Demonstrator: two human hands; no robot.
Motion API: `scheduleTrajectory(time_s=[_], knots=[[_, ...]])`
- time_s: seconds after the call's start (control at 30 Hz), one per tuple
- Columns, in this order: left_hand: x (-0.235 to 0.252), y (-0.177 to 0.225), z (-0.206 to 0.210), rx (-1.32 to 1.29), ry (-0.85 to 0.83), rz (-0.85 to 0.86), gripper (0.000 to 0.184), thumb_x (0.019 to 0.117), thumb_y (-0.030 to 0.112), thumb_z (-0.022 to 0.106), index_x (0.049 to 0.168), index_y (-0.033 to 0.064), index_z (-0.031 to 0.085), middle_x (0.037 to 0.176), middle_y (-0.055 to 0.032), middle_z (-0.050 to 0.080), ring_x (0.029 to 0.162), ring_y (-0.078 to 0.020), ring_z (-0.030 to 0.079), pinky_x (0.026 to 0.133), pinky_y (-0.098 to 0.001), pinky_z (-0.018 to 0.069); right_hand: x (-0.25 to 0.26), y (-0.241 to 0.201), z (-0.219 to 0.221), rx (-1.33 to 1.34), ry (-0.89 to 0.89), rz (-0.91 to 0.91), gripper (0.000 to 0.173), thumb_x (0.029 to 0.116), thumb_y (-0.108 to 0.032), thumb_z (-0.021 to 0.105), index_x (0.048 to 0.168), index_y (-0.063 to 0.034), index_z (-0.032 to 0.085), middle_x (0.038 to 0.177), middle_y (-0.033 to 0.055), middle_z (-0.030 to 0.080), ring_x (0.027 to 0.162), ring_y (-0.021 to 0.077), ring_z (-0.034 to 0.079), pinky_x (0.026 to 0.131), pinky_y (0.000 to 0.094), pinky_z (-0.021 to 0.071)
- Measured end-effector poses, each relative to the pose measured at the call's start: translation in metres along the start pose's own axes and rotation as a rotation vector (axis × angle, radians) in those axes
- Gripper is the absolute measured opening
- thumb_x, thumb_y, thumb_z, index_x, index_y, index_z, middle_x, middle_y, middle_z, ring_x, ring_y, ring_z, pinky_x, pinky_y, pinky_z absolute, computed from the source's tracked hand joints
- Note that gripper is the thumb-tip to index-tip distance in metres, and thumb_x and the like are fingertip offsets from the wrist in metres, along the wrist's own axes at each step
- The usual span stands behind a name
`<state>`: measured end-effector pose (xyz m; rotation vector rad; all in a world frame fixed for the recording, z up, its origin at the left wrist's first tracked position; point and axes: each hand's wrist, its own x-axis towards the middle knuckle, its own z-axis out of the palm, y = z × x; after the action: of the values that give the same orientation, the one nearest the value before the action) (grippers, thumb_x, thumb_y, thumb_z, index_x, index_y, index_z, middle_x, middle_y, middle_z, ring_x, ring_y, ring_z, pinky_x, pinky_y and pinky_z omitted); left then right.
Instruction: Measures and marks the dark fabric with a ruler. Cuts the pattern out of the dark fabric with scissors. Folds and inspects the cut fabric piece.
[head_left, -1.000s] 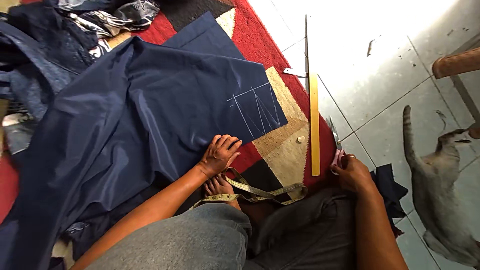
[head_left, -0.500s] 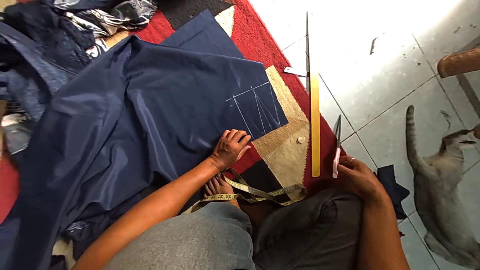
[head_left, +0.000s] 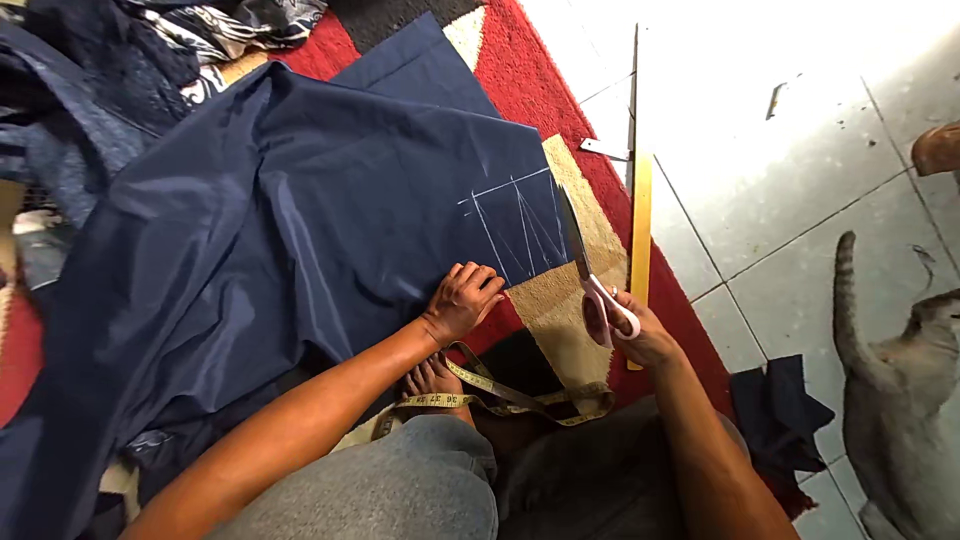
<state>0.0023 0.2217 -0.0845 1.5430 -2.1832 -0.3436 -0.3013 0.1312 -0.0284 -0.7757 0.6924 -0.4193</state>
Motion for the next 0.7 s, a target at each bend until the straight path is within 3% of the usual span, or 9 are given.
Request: scheduleTrajectory(time_s=[0.3, 0.47, 0.7], knots=[[-0.002, -0.006, -0.011, -0.029, -0.061, 0.004, 0.031, 0.0996, 0.034, 0.061, 0.11, 0.008, 0.075, 0.111, -0.0124, 0.071, 0.101, -0.0299, 0.067, 0.084, -0.044, 0.0536, -0.006, -0.003, -0.019, 0.102, 0.043, -0.029, 0.043, 0.0847, -0.054, 0.078, 0.104, -0.0166, 0.069, 0.082, -0.0048, 0.067, 0.068, 0.0052, 0.063, 0.065, 0.0216, 0.0556], [-0.005, -0.007, -0.009, 0.005, -0.014, -0.028, 0.032, 0.0973, 0.037, 0.065, 0.106, 0.0081, 0.076, 0.106, -0.012, 0.071, 0.098, -0.0293, 0.067, 0.08, -0.0428, 0.0528, -0.014, -0.002, -0.011, -0.228, 0.057, 0.126, 0.046, 0.0847, -0.05, 0.08, 0.106, -0.0141, 0.06, 0.082, -0.0057, 0.066, 0.067, 0.0059, 0.063, 0.064, 0.0242, 0.0561], [-0.01, 0.002, 0.006, 0.01, 0.092, -0.064, 0.023, 0.0995, 0.028, 0.063, 0.101, 0.0101, 0.077, 0.103, -0.0102, 0.072, 0.094, -0.0282, 0.067, 0.08, -0.0431, 0.0511, -0.048, 0.004, 0.039, -0.462, 0.086, 0.392, 0.048, 0.0833, -0.051, 0.078, 0.102, -0.0103, 0.061, 0.076, -0.0042, 0.066, 0.063, 0.0082, 0.066, 0.061, 0.0266, 0.058]])
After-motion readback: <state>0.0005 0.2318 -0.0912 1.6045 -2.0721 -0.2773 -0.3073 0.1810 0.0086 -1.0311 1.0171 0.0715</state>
